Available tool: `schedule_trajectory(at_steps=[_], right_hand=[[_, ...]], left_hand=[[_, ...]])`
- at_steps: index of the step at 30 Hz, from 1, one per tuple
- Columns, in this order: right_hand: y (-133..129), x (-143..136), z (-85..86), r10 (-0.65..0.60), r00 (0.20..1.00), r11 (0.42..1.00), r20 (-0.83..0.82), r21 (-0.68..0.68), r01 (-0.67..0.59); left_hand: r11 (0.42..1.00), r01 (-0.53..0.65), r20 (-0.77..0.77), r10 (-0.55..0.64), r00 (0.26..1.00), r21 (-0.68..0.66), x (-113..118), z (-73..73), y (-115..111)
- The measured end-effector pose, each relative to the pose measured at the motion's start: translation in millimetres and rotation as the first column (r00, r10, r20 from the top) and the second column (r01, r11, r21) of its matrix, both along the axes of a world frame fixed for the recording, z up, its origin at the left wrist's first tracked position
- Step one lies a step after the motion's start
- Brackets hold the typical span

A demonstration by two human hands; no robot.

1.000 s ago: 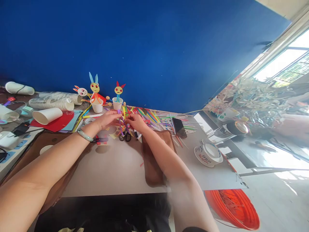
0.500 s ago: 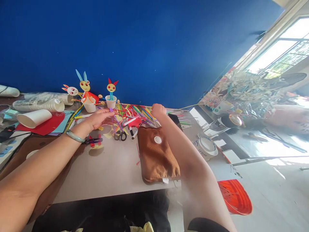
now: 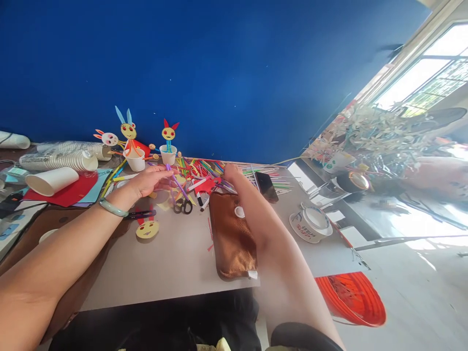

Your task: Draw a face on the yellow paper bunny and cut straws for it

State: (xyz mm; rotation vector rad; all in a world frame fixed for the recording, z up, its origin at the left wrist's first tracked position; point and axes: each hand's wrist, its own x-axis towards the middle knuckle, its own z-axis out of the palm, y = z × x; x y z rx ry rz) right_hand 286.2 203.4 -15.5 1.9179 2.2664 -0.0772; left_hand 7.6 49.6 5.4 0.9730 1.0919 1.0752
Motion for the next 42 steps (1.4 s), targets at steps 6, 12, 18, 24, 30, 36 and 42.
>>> schedule_trajectory(at_steps=[6,12,18,24,30,36,42], right_hand=[[1,17,11.0,-0.012,0.993,1.000,-0.117,0.022,0.014],[-3,36,30.6,-0.027,0.950,0.999,-0.310,0.014,0.033],[-5,46,41.6,-0.058,0.856,0.996,-0.513,0.026,0.083],[-13,42,54.9,-0.039,0.680,0.990,-0.732,0.065,0.127],[-50,-6,54.0,0.040,0.412,0.995,-0.910,0.073,0.064],[-126,-81,16.4,-0.181,-0.055,0.970,-0.982,-0.169,-0.174],[-166,-107,-2.2,-0.382,-0.245,0.901,-0.891,-0.301,-0.312]], left_hand=[[0.999,-0.052,-0.023,0.052,0.998,-0.009,2,3.0,-2],[1.000,-0.031,-0.014,0.031,0.999,0.004,2,1.1,-1],[1.000,-0.018,0.004,0.018,1.000,0.013,0,-2.9,1],[1.000,0.005,0.018,-0.006,1.000,0.020,-1,-6.2,3],[0.998,0.018,0.048,-0.021,0.999,0.055,-1,-5.7,3],[0.985,0.035,0.122,-0.056,0.991,0.167,1,0.9,-3],[0.974,0.040,0.106,-0.065,0.992,0.224,2,3.2,-6]])
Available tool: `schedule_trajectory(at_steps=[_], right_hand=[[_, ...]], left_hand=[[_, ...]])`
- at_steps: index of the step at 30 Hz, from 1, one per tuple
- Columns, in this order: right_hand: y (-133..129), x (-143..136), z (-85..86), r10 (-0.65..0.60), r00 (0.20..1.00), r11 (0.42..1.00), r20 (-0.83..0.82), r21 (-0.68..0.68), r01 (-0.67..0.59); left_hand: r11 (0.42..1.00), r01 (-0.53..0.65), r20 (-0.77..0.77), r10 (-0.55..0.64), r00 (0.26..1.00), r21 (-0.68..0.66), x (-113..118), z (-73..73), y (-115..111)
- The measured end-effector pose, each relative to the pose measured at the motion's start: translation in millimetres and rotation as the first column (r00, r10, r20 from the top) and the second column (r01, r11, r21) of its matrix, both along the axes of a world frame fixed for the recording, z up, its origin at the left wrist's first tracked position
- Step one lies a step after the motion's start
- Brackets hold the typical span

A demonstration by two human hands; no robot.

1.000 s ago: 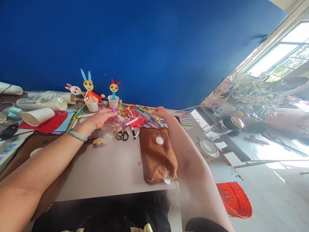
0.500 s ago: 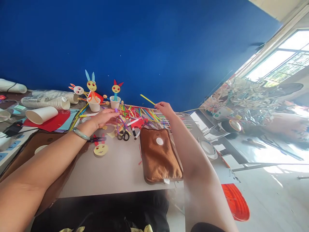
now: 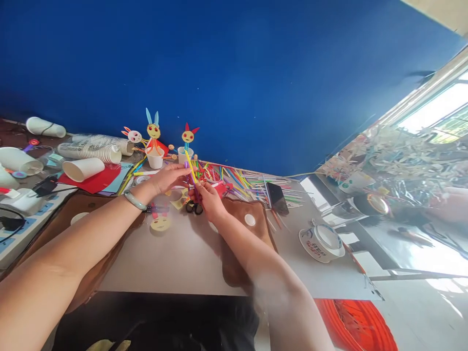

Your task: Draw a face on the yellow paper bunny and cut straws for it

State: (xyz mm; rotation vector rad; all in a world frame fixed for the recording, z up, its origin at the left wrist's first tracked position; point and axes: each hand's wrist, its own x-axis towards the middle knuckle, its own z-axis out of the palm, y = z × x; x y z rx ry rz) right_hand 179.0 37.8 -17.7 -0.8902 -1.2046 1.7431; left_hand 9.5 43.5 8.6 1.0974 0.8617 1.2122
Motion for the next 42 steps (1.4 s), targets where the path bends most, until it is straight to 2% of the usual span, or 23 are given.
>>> schedule_trajectory(at_steps=[9,16,24,30,36,42], right_hand=[[1,10,-12.3,0.085,0.994,0.995,-0.064,-0.045,-0.088],[2,8,-21.7,0.133,0.980,0.988,-0.145,-0.060,-0.143],[0,9,-20.1,0.189,0.967,0.979,-0.170,-0.043,-0.199],[2,8,-20.6,0.080,0.992,0.997,-0.099,-0.003,-0.081],[7,12,-12.5,-0.096,0.979,0.995,-0.180,-0.028,0.093],[13,17,-9.2,-0.105,0.977,0.993,-0.184,0.036,0.113]], left_hand=[[0.997,-0.073,-0.202,0.071,0.977,-0.001,2,-10.5,4],[0.999,-0.016,-0.188,0.009,0.982,-0.035,6,-12.7,4],[0.999,0.047,-0.114,-0.049,0.992,-0.022,7,-8.8,0],[0.999,-0.006,-0.075,0.003,0.997,-0.046,7,-11.5,3],[0.994,-0.111,-0.120,0.107,0.987,-0.026,2,-12.9,9],[0.997,-0.061,-0.114,0.055,0.992,-0.044,-3,-3.3,7]])
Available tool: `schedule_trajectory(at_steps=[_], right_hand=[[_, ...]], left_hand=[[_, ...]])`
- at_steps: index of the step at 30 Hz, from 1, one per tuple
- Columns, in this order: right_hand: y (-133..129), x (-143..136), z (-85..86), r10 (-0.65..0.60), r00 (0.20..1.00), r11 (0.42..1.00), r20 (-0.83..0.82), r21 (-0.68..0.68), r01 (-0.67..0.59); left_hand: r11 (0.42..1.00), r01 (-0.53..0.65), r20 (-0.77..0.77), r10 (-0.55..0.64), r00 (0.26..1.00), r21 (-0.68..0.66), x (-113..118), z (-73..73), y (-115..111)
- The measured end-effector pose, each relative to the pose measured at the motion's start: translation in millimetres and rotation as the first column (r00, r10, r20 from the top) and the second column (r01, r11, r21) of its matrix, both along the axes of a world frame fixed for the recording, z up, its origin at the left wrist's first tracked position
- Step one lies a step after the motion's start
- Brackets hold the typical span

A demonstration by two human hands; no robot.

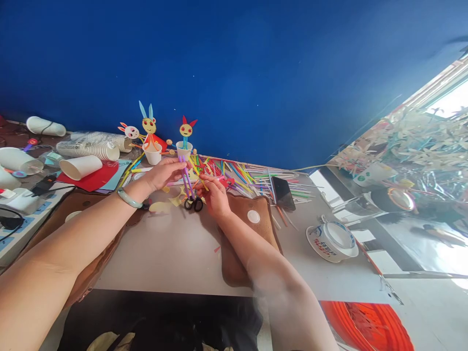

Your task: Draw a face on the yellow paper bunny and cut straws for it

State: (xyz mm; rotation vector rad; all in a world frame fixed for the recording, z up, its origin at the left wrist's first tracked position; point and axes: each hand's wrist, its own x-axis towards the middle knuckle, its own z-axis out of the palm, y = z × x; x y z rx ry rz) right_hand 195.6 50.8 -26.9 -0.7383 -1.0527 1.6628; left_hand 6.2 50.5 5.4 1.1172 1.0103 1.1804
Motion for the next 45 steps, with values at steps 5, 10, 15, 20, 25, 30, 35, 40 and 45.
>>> schedule_trajectory(at_steps=[5,10,15,20,25,30,35,40,45], right_hand=[[-3,-2,0.1,-0.053,0.998,0.996,0.040,0.078,0.049],[-11,-2,3.9,-0.256,0.954,0.936,0.155,0.287,0.204],[-15,-2,7.4,-0.308,0.930,0.904,0.201,0.366,0.220],[-17,-5,7.1,-0.231,0.941,0.952,0.247,0.256,0.166],[-18,-6,2.9,-0.157,0.956,0.967,0.249,0.237,0.097],[-20,-5,-0.2,-0.130,0.948,0.963,0.292,0.263,0.051],[-19,-6,-2.9,-0.183,0.927,0.951,0.326,0.299,0.083],[-14,-7,-6.0,-0.257,0.917,0.944,0.305,0.284,0.170],[-15,-8,-6.5,-0.157,0.956,0.978,0.248,0.176,0.115]], left_hand=[[0.997,0.076,0.021,-0.076,0.997,0.015,-2,2.2,-2],[0.988,0.155,-0.028,-0.154,0.988,0.026,4,1.5,-7],[0.960,0.268,-0.106,-0.259,0.960,0.083,11,2.9,-13],[0.961,0.255,-0.118,-0.242,0.963,0.111,14,2.7,-17],[0.955,0.277,-0.113,-0.266,0.957,0.108,17,-4.5,-15],[0.968,0.210,-0.127,-0.193,0.973,0.135,17,-5.8,-11],[0.987,0.035,-0.089,-0.022,0.996,0.155,9,-0.1,-9],[0.992,0.090,-0.124,-0.080,0.989,0.084,11,-5.7,-9],[0.978,0.199,-0.151,-0.188,0.971,0.068,18,-12.9,-9]])
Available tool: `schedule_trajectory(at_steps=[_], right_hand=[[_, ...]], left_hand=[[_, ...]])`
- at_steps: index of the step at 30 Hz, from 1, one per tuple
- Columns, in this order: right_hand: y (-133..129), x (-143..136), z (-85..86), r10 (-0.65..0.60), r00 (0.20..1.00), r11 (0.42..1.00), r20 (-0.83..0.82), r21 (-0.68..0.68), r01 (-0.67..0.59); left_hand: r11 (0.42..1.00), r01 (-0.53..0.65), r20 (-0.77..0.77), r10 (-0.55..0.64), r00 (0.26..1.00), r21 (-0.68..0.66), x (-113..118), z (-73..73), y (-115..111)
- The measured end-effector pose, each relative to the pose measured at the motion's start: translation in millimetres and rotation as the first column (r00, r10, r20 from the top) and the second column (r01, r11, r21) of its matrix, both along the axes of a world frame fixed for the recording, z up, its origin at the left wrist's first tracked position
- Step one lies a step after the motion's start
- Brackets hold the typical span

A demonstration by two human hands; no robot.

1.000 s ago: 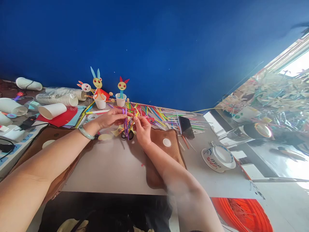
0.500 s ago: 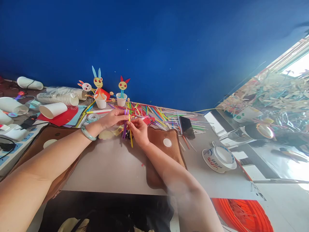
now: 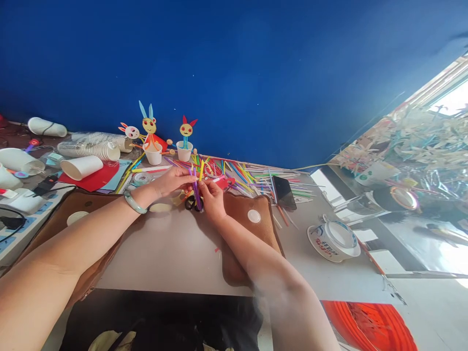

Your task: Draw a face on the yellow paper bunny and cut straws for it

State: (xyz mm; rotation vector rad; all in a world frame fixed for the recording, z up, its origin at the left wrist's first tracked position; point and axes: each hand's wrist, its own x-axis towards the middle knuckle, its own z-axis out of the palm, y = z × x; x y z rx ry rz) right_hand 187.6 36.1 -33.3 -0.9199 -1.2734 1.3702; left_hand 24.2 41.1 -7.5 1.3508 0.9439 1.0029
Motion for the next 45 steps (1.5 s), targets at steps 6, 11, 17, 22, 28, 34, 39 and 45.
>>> schedule_trajectory(at_steps=[6,11,17,22,28,34,39,45], right_hand=[[-3,-1,0.7,0.085,0.996,0.993,-0.004,-0.078,-0.085],[-2,0,-2.3,0.092,0.996,0.995,0.011,-0.035,-0.092],[-2,0,-2.3,0.165,0.986,0.986,0.007,-0.042,-0.164],[-5,-1,0.5,0.156,0.987,0.987,0.029,-0.039,-0.155],[-8,0,-0.1,0.127,0.971,0.987,0.203,0.074,-0.145],[-8,0,-5.3,0.072,0.946,0.983,0.315,0.137,-0.121],[-7,-1,-7.6,0.067,0.925,0.977,0.373,0.165,-0.138],[-6,1,-8.7,0.044,0.892,0.960,0.449,0.229,-0.162]], left_hand=[[0.996,-0.046,-0.114,0.054,0.992,0.073,-1,-1.9,1],[0.997,-0.034,-0.141,0.044,0.989,0.074,-1,-0.1,1],[0.998,-0.028,-0.134,0.036,0.990,0.060,-3,-0.6,3],[0.994,-0.065,-0.166,0.079,0.983,0.088,-4,1.0,1],[0.993,-0.075,-0.139,0.087,0.986,0.091,-4,-0.7,2],[0.999,-0.037,-0.076,0.040,0.996,0.039,-5,-8.9,6],[0.999,-0.021,-0.070,0.025,0.997,0.046,-4,-8.0,5],[0.997,-0.031,-0.047,0.034,0.998,0.072,-4,-8.3,6]])
